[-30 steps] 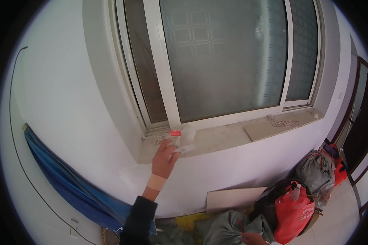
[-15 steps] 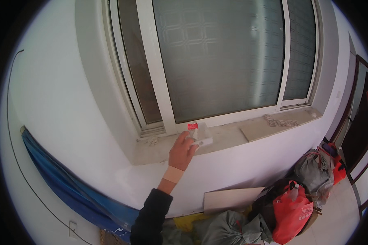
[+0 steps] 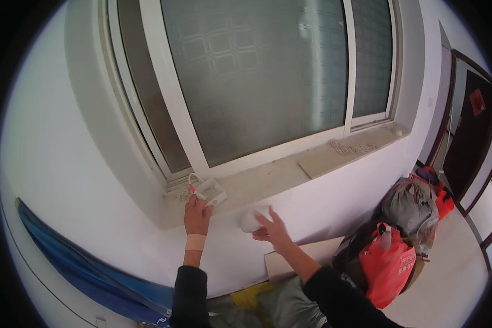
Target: The person moves several large bags and a folded umbrella aside, then wipes the window sill and glass with a dark cloth. The person also picks up a spray bottle and places it on the sill before continuing to wipe the sill and glass.
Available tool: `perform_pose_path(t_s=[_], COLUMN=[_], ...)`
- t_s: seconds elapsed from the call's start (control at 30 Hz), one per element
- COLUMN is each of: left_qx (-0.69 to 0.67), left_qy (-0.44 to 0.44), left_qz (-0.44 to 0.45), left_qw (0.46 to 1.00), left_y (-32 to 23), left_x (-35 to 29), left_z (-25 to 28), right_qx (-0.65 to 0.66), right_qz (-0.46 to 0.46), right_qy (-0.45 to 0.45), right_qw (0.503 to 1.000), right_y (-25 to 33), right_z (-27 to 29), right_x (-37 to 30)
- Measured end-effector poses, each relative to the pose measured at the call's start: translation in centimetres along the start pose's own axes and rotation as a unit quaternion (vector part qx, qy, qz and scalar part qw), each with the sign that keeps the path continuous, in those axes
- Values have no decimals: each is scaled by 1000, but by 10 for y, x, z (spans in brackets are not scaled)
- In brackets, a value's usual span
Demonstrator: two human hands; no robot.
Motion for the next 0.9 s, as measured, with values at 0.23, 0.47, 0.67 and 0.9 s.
perform_pose_path(t_s=[0.23, 0.47, 0.67, 0.9], left_qx=[-13, -33, -56, -225], left_qy=[-74, -37, -109, 60], left_qz=[-19, 7, 57, 237], left_qw=[997, 999, 991, 943], left_y=[13, 15, 91, 130], left_x=[-7, -5, 19, 55], left_z=[16, 30, 39, 6], right_qx=[115, 202, 132, 203], right_qz=[-59, -109, 39, -68], right_qy=[61, 72, 147, 124], right_qw=[990, 971, 980, 969], right_y=[-18, -25, -33, -75], right_z=[-38, -43, -33, 47], right_x=[3, -3, -7, -84])
Point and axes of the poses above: each hand's wrist, its own x-axis towards the middle knuckle, its own z-axis out of the back of the hand, y = z × x, the point moved 9 cm from there along x, towards the middle knuckle, and after that the axes turned 10 degrees about z, right-handed, at the moved point
